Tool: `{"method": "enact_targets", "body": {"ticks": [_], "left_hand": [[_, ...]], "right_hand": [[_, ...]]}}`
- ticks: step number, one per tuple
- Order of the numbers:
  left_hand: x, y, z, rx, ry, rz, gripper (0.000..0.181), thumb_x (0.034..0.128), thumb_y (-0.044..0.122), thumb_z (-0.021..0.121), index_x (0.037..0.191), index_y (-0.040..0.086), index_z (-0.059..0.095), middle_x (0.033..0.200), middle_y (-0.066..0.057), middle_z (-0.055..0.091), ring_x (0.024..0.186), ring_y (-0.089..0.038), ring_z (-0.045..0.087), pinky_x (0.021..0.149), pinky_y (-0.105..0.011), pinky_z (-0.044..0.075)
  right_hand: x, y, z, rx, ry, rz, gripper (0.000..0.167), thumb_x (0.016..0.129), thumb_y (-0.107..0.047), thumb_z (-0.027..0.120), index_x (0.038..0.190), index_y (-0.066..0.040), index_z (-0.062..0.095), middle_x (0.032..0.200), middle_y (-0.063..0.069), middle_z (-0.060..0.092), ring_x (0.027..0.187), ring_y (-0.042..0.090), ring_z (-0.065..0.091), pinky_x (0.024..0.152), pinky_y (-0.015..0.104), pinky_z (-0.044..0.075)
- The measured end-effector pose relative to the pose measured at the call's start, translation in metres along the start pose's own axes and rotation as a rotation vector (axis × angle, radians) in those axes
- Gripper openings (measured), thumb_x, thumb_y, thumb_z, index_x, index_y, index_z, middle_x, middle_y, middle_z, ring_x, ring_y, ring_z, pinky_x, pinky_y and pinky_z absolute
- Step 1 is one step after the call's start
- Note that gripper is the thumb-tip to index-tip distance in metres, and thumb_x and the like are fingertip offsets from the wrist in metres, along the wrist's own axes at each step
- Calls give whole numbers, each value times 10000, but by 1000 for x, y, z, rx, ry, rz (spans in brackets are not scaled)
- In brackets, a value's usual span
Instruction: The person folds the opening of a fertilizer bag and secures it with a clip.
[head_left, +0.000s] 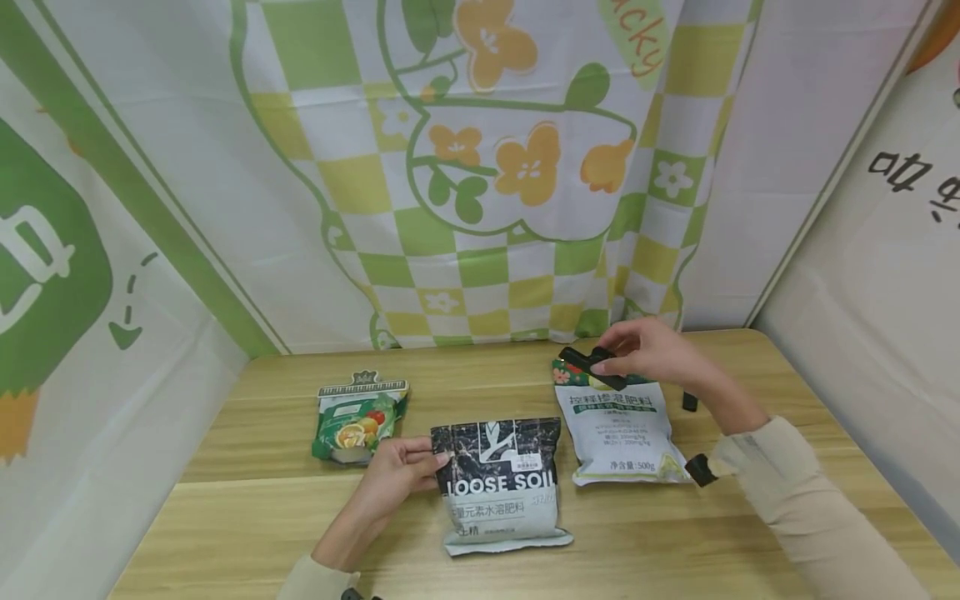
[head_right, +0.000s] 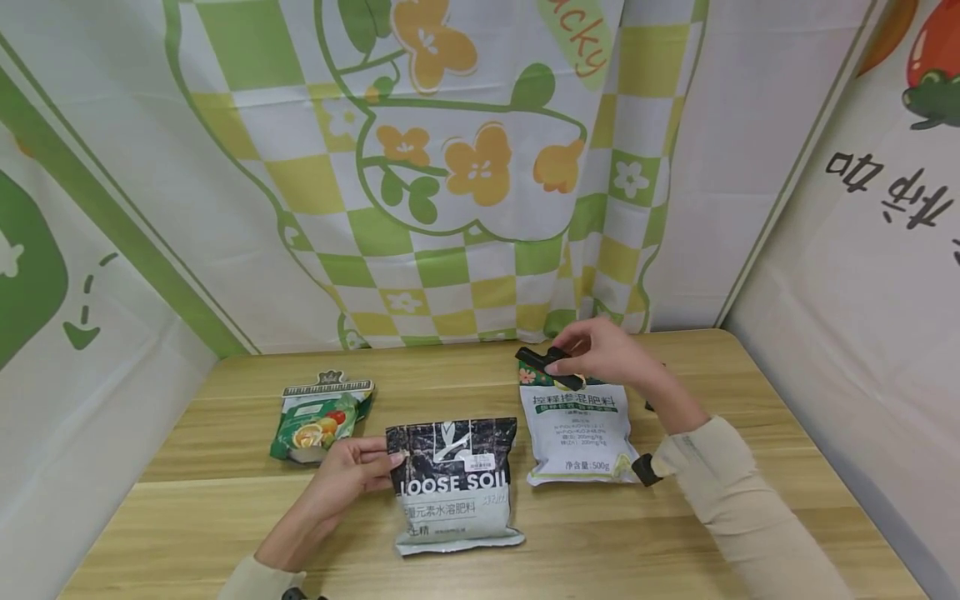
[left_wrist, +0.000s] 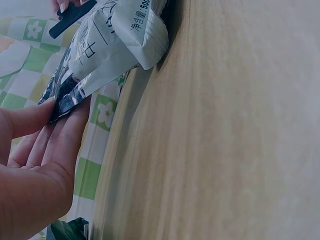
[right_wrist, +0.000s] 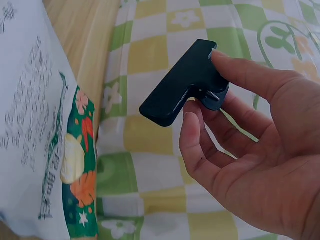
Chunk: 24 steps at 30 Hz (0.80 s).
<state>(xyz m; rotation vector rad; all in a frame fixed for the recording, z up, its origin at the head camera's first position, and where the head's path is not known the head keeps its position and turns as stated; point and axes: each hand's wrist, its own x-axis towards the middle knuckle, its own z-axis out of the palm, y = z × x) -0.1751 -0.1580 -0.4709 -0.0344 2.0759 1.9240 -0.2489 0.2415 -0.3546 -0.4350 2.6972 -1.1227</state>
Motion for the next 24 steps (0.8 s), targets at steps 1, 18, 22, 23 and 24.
{"method": "enact_targets", "body": {"ticks": [1, 18, 22, 23, 24], "left_hand": [[0, 0, 0, 0, 1, -1, 341, 951, 55, 726, 1253, -94, 676, 1060, -147, 816, 853, -119, 780, 819, -292, 679], [1, 0, 0, -1, 11, -4, 334, 945, 33, 723, 1246, -105, 678, 1035, -143, 819, 831, -112, 777, 793, -283, 680], [0, -1, 0, 1, 7, -7, 327, 949, 43, 725, 1240, -98, 682, 1043, -150, 818, 835, -119, 779, 799, -287, 680], [0, -1, 0, 3, 7, -6, 327, 949, 45, 725, 1240, -97, 683, 1048, -153, 817, 837, -120, 780, 799, -287, 680], [0, -1, -1, 4, 8, -5, 327, 950, 46, 724, 1242, -96, 683, 1051, -155, 817, 838, -121, 780, 799, -288, 680]], "right_hand": [[1, -2, 2, -6, -7, -1, 448, 909, -332, 830, 1245, -60, 715, 1139, 106, 767, 960, 190, 715, 836, 342, 608], [13, -17, 42, -54, -71, -91, 377, 888, -372, 848, 1181, -142, 792, 1168, 55, 774, 1037, 188, 694, 870, 372, 608], [13, -23, 45, -92, -97, -128, 327, 887, -364, 849, 1143, -165, 806, 1123, 25, 774, 975, 143, 686, 811, 325, 600], [14, -25, 46, -99, -105, -142, 317, 889, -351, 848, 1140, -163, 807, 1117, 23, 775, 963, 138, 685, 810, 323, 601], [14, -26, 47, -104, -113, -156, 314, 892, -338, 846, 1146, -158, 806, 1117, 21, 776, 952, 133, 684, 811, 321, 604]]}}
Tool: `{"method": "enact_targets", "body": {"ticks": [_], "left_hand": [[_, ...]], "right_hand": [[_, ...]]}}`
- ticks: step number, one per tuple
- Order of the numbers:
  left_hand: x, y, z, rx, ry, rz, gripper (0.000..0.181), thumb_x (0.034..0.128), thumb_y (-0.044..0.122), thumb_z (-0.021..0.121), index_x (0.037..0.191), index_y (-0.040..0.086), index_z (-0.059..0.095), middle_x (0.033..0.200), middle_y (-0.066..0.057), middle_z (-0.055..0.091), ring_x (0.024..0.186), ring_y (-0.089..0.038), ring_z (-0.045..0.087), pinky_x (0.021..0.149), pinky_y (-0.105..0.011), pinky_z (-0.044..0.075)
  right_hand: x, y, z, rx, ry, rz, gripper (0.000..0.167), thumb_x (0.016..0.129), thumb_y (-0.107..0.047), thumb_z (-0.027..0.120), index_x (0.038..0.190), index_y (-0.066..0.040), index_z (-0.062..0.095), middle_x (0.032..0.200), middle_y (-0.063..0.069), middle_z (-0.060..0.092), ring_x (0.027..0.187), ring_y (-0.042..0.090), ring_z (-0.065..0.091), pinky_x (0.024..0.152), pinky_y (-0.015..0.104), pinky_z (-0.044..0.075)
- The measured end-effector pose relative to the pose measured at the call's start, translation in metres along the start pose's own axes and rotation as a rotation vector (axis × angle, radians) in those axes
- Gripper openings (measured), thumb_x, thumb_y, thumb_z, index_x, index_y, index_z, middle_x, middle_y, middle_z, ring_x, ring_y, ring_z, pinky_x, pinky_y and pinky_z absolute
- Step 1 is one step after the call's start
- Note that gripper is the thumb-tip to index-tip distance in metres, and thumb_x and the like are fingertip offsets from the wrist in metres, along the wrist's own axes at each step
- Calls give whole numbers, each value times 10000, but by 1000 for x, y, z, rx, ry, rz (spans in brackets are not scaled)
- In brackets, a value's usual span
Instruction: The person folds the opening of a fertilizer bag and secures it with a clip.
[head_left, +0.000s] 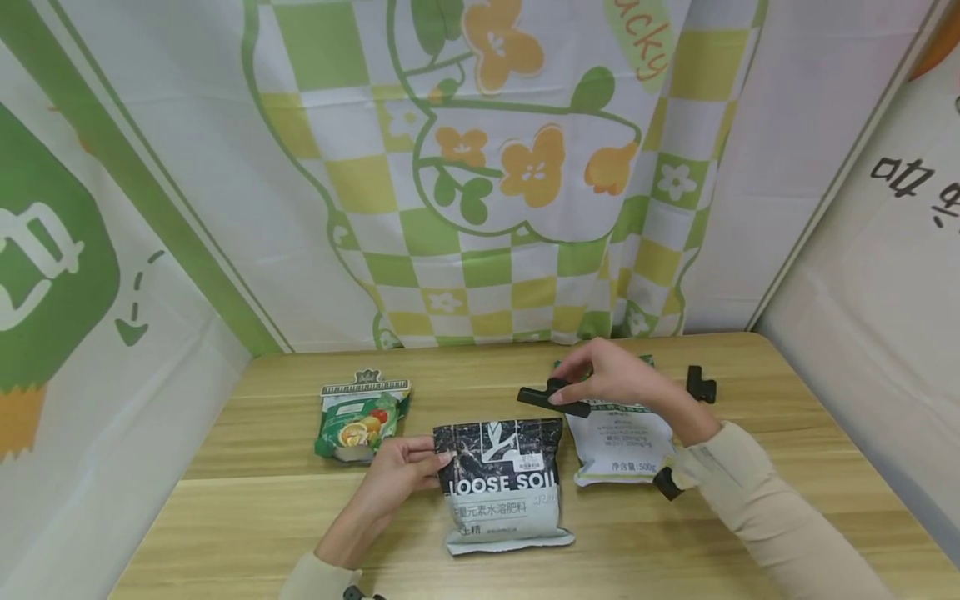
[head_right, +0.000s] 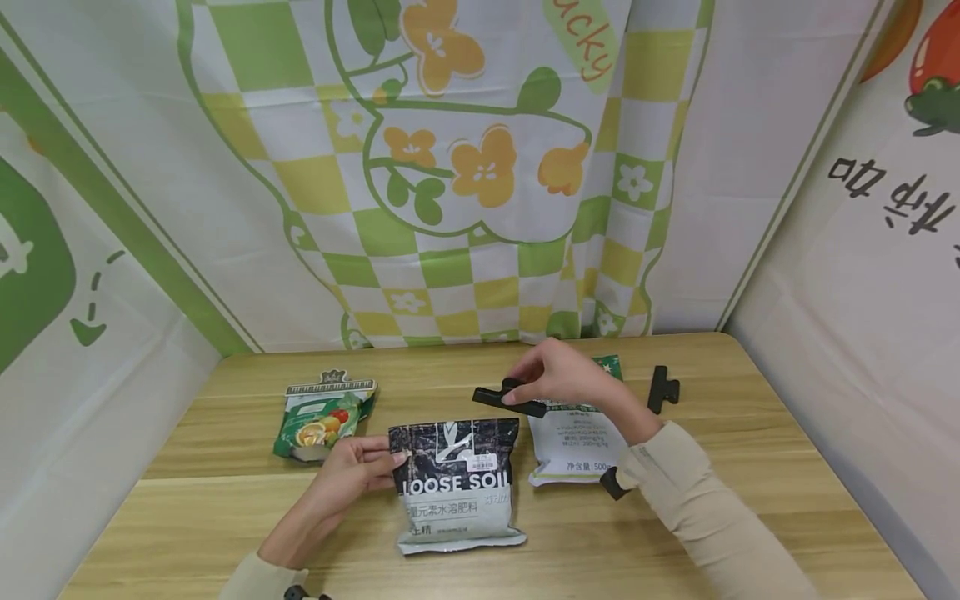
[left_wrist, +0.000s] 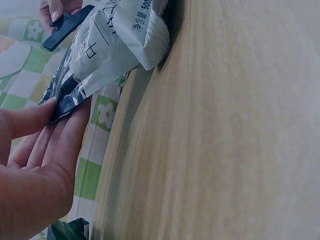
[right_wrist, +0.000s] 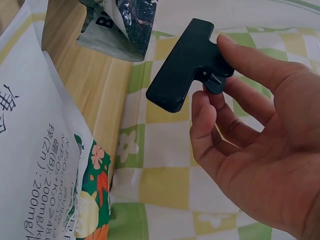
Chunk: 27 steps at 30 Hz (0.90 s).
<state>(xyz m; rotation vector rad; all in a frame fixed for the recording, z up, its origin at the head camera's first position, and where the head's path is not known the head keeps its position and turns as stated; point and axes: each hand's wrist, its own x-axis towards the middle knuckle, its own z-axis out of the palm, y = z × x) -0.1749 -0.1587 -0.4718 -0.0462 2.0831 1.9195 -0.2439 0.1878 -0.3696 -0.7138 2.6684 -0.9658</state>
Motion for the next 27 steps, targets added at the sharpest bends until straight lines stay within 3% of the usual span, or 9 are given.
{"method": "enact_targets", "body": {"ticks": [7, 19, 23, 27], "left_hand": [[0, 0, 0, 2, -1, -2, 337, 952, 48, 723, 1255, -93, 681, 1069, -166, 813, 841, -118, 782, 798, -285, 680], [0, 0, -1, -2, -19, 7, 345, 962, 55, 714, 1271, -94, 675, 1089, -170, 810, 858, -123, 787, 816, -293, 680], [0, 0, -1, -2, -19, 5, 348, 964, 54, 711, 1277, -92, 671, 1100, -174, 807, 869, -127, 790, 824, -299, 680], [-1, 0, -1, -1, -17, 3, 348, 966, 58, 713, 1278, -91, 673, 1098, -171, 809, 869, -125, 790, 822, -300, 681]], "right_hand": [[8, -9, 8, -25, -48, -67, 343, 908, -306, 835, 1195, -123, 788, 1123, 24, 796, 961, 118, 690, 848, 334, 616], [19, -17, 12, -31, -93, -119, 190, 902, -307, 843, 1042, -200, 774, 1000, -51, 756, 906, 85, 665, 827, 303, 601], [22, -18, 15, -15, -90, -131, 170, 900, -304, 844, 1017, -203, 774, 970, -51, 750, 880, 88, 662, 798, 301, 597], [26, -16, 21, -18, -44, -191, 139, 892, -275, 849, 973, -194, 771, 916, -55, 738, 822, 66, 648, 775, 273, 593]]}}
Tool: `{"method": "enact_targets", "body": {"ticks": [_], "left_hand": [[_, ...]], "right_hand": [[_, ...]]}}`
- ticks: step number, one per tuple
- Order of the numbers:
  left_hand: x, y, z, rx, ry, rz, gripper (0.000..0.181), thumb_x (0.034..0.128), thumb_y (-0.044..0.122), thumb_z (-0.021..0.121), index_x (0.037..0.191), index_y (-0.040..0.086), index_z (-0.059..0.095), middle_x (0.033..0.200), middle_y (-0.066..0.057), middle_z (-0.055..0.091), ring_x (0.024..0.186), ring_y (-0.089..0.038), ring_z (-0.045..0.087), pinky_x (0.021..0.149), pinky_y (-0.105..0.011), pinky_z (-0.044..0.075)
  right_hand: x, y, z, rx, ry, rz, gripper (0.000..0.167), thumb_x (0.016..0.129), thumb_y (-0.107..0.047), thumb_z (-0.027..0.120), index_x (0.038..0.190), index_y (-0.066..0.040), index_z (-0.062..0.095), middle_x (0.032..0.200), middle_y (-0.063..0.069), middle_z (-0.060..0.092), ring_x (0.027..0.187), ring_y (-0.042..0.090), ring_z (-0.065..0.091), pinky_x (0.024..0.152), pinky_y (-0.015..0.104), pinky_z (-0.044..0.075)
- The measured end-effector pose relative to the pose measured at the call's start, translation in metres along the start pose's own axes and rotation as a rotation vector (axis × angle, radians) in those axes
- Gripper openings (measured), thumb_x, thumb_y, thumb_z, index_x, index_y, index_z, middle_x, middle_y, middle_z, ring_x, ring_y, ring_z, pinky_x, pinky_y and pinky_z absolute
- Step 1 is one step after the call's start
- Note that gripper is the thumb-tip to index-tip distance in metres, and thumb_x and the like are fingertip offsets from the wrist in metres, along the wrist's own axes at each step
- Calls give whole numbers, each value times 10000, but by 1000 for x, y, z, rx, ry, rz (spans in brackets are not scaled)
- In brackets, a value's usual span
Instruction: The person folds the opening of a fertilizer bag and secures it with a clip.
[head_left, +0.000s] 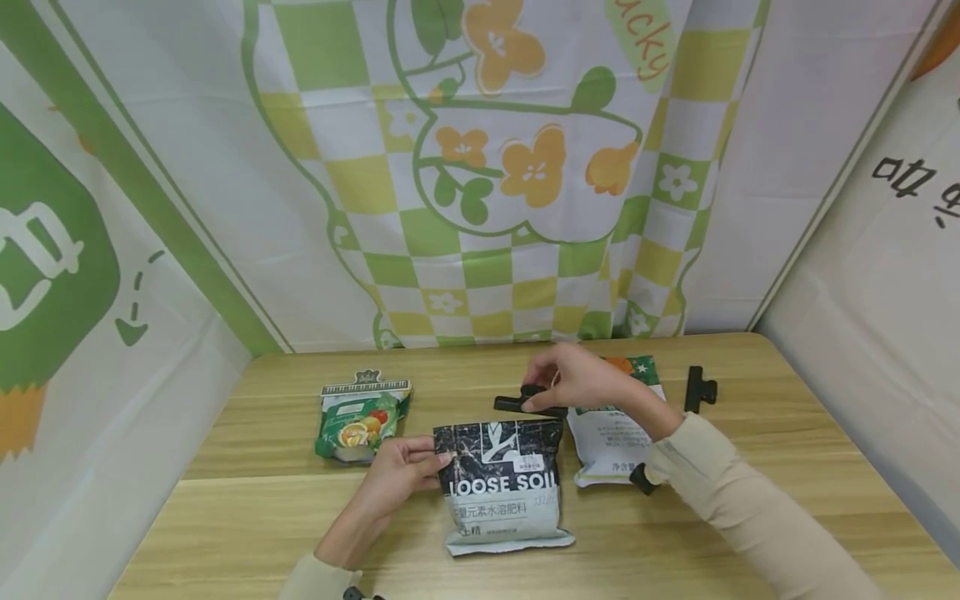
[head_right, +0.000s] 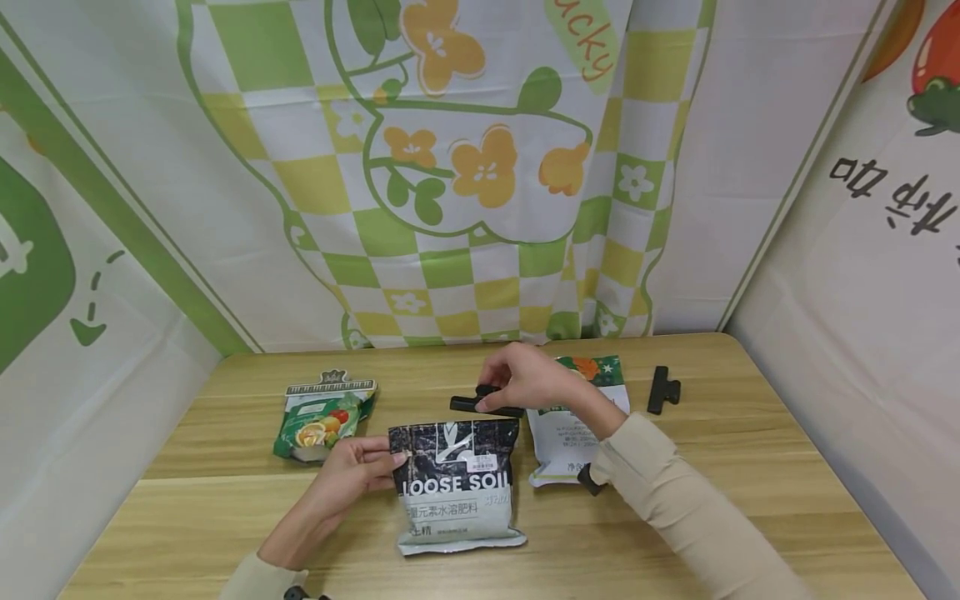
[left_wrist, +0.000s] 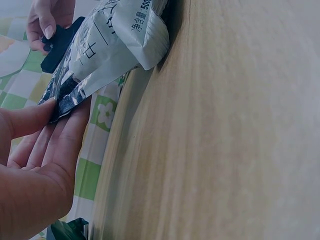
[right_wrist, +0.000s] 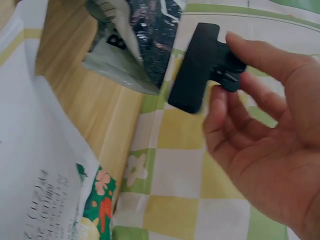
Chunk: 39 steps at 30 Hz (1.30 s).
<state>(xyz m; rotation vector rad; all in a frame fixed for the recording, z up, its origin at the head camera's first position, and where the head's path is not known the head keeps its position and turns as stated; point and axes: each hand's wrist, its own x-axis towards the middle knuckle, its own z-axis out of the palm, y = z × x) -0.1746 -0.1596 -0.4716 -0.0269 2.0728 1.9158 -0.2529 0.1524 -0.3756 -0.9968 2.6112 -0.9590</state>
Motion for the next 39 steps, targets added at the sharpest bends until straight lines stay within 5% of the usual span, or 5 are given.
{"method": "enact_targets", "body": {"ticks": [8, 17, 39], "left_hand": [[0, 0, -1, -1, -10, 2, 361, 971, 64, 710, 1297, -87, 667, 1114, -174, 806, 881, -129, 791, 829, -304, 681], [1, -3, 1, -7, 9, 0, 371, 950, 53, 732, 1281, -103, 670, 1070, -150, 816, 842, -104, 779, 792, -278, 679], [-3, 0, 7, -76, 5, 16, 372, 958, 25, 709, 1295, -121, 651, 1111, -192, 800, 859, -120, 786, 784, -279, 680]], "right_hand": [[7, 4, 15, 51, 73, -126, 132, 894, -208, 843, 944, -189, 722, 870, -36, 648, 748, 87, 563, 676, 240, 516], [20, 1, 17, 32, -55, -220, 166, 931, -199, 810, 866, -199, 657, 823, -43, 554, 710, 86, 468, 647, 219, 412], [45, 17, 28, 286, -285, -100, 108, 963, -159, 766, 925, -70, 718, 788, -50, 600, 662, 83, 467, 640, 218, 434]]}}
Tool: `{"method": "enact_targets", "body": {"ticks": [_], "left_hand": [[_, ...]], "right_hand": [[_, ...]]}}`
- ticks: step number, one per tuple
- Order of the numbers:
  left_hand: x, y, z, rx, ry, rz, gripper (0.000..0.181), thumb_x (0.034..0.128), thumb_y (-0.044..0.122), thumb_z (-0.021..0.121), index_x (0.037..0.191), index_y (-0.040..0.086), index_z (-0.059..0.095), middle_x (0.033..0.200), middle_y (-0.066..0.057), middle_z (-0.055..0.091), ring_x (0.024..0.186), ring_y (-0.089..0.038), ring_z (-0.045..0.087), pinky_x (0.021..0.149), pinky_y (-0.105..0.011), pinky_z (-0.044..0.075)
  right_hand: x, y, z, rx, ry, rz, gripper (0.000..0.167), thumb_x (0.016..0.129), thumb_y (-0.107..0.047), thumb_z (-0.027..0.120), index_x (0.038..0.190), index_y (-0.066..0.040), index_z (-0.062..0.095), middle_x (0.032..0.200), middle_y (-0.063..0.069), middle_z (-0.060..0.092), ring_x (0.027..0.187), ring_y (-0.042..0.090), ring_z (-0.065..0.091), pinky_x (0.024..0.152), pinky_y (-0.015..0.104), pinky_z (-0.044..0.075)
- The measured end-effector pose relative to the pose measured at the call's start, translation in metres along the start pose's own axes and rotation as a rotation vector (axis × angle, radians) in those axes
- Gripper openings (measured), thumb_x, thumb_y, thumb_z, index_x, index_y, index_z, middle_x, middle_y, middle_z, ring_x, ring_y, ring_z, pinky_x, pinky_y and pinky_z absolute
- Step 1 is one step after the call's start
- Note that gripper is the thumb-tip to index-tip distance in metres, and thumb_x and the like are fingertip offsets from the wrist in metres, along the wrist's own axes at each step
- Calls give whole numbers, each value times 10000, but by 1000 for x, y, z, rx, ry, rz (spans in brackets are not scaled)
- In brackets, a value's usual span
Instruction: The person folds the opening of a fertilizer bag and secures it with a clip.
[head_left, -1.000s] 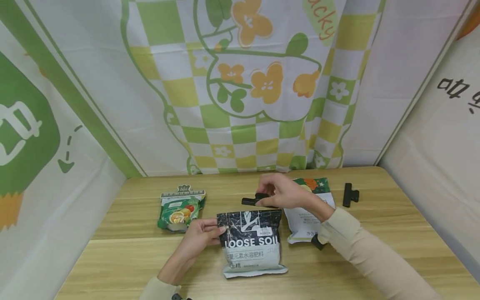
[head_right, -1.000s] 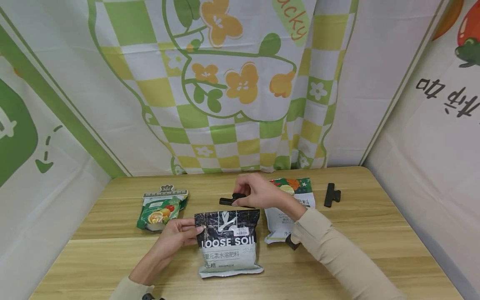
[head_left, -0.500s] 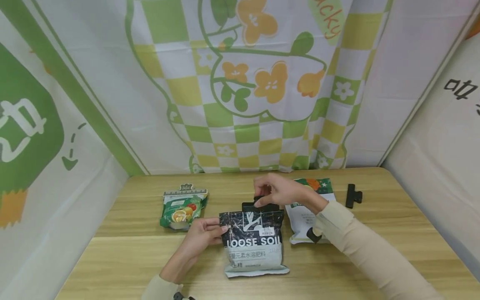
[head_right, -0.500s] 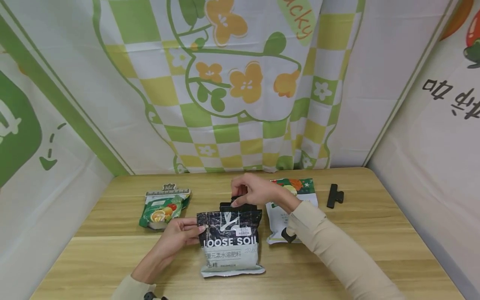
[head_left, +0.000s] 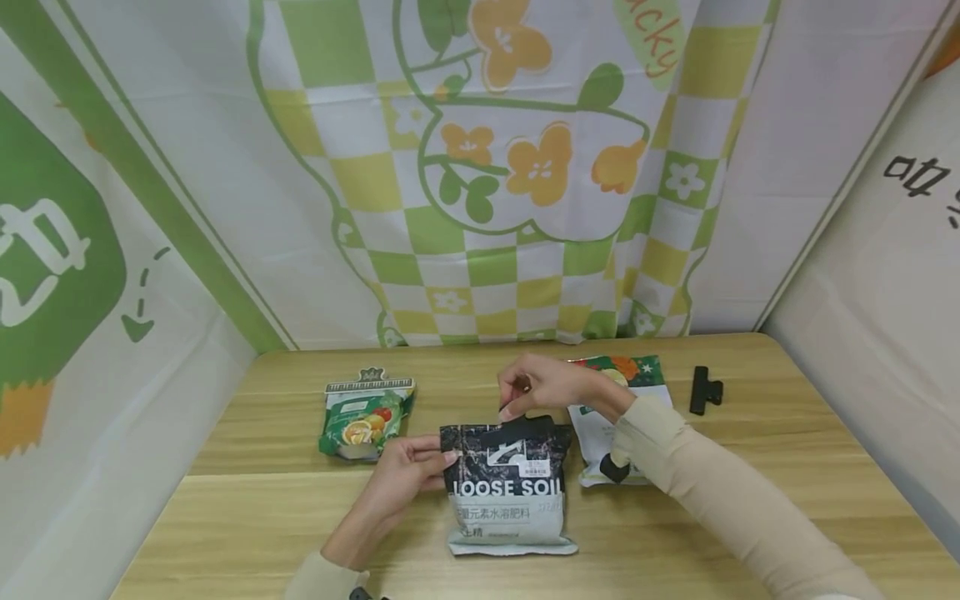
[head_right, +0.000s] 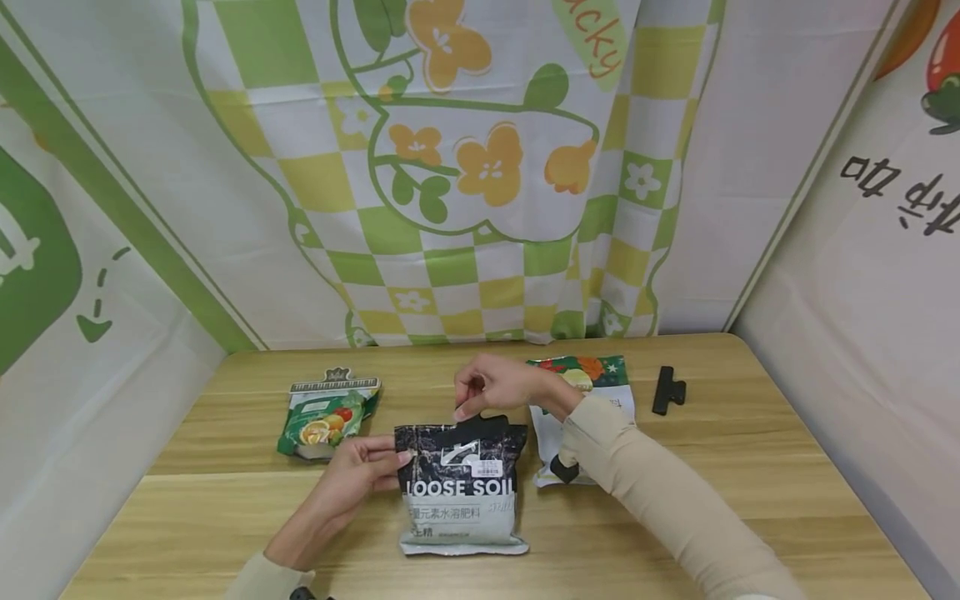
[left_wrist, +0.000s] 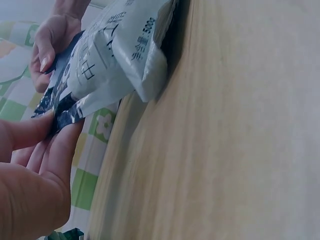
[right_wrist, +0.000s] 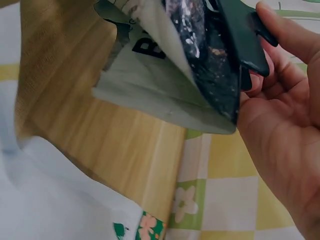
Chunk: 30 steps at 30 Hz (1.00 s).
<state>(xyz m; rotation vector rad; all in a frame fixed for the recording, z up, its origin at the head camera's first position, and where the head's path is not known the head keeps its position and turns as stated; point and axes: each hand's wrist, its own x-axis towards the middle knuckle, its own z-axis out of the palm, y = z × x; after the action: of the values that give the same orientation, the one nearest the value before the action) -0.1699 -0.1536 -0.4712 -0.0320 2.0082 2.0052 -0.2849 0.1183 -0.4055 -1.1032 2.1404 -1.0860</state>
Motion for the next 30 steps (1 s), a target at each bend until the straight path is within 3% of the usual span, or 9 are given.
{"method": "enact_targets", "body": {"ticks": [8, 16, 25, 30], "left_hand": [[-1, 1, 6, -6, 89, -22, 329, 966, 13, 699, 1270, -109, 668, 1096, -194, 804, 826, -121, 777, 696, -247, 671], [1, -3, 9, -29, 117, -29, 286, 965, 8, 693, 1228, -102, 685, 1079, -177, 810, 814, -124, 776, 682, -233, 664], [1, -3, 10, -43, 126, -31, 268, 960, 4, 698, 1205, -104, 694, 1045, -168, 816, 798, -129, 776, 679, -235, 665], [0, -3, 9, -43, 119, -32, 281, 961, -4, 692, 1220, -111, 686, 1035, -165, 817, 783, -129, 774, 666, -226, 660]], "right_hand": [[-5, 6, 13, 142, 68, 105, 108, 988, -144, 733, 976, -42, 700, 881, 8, 710, 721, 251, 557, 632, 311, 486], [-9, 4, 22, 120, 133, 115, 124, 1000, -175, 725, 989, -53, 705, 873, 20, 717, 681, 150, 522, 591, 220, 429], [-7, 0, 21, 69, 95, 86, 133, 983, -203, 750, 972, -78, 706, 889, 24, 730, 787, 342, 625, 628, 214, 480], [-6, 1, 22, 71, 88, 102, 142, 978, -205, 757, 979, -75, 700, 885, 12, 717, 775, 198, 635, 667, 226, 523]]}}
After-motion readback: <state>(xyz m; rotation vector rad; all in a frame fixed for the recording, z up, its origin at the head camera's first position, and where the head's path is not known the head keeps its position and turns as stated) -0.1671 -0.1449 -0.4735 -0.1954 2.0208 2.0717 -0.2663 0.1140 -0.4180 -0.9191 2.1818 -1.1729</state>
